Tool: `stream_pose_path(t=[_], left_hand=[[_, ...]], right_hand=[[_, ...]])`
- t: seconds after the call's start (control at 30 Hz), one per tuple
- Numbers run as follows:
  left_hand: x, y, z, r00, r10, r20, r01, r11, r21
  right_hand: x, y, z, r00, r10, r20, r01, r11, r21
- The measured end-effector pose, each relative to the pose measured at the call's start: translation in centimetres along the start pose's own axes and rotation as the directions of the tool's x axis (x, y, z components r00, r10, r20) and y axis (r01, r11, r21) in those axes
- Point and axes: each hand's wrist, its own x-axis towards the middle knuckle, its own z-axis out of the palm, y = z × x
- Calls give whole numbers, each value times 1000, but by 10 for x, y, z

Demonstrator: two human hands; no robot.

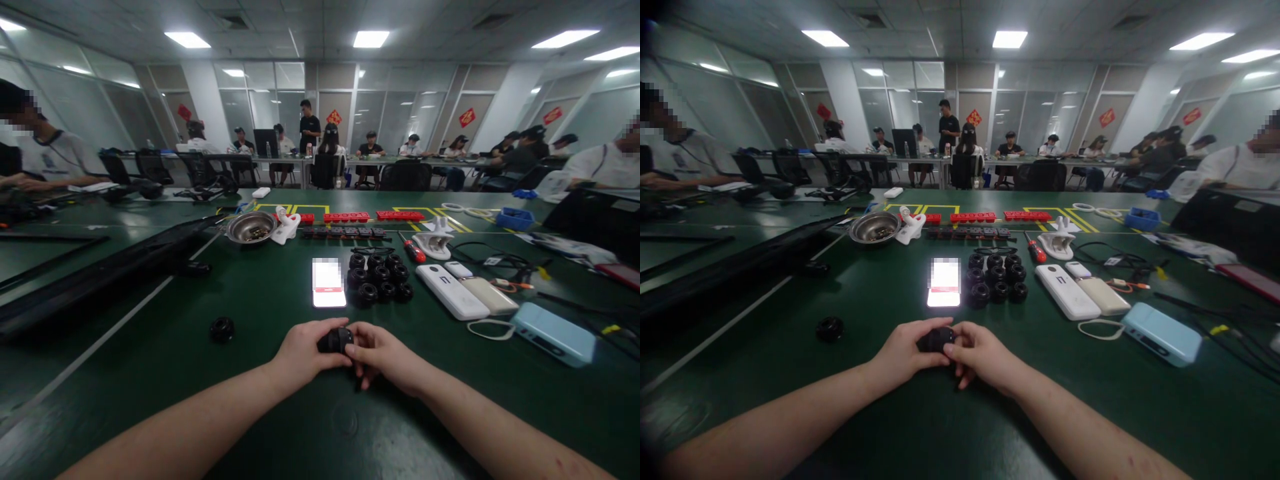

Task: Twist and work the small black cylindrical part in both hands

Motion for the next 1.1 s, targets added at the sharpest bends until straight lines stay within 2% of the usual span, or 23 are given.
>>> stream_pose_path(t=[0.07, 0.23, 0.3, 0.5, 0.63, 0.7, 0.97, 1.1], left_hand=[[0, 1, 0, 1000, 4, 12, -4, 1000, 2], [-2, 4, 2, 995, 100, -8, -100, 995, 27], [-3, 3, 2, 991, 130, 16, -130, 991, 34], [0, 1, 1, 998, 41, 41, -44, 998, 54], [-1, 4, 2, 999, 32, -34, -31, 999, 42], [-1, 3, 3, 998, 41, -37, -40, 998, 38], [-1, -1, 3, 1000, 0, -12, 1, 999, 34], [-3, 2, 2, 999, 33, -29, -33, 999, 18]], right_hand=[[-2, -3, 0, 1000, -12, -2, 12, 1000, -1], [-3, -3, -1, 995, 99, -26, -100, 994, -34], [-1, 0, -1, 995, 93, -28, -95, 993, -68], [1, 2, -1, 997, -21, -76, 17, 998, -58], [-2, 2, 1, 996, 62, -58, -64, 997, -48], [-2, 4, 2, 994, 107, -37, -109, 992, -63], [-3, -2, -1, 1000, 20, -1, -20, 996, -90], [-4, -1, -1, 996, 83, -35, -87, 989, -122]])
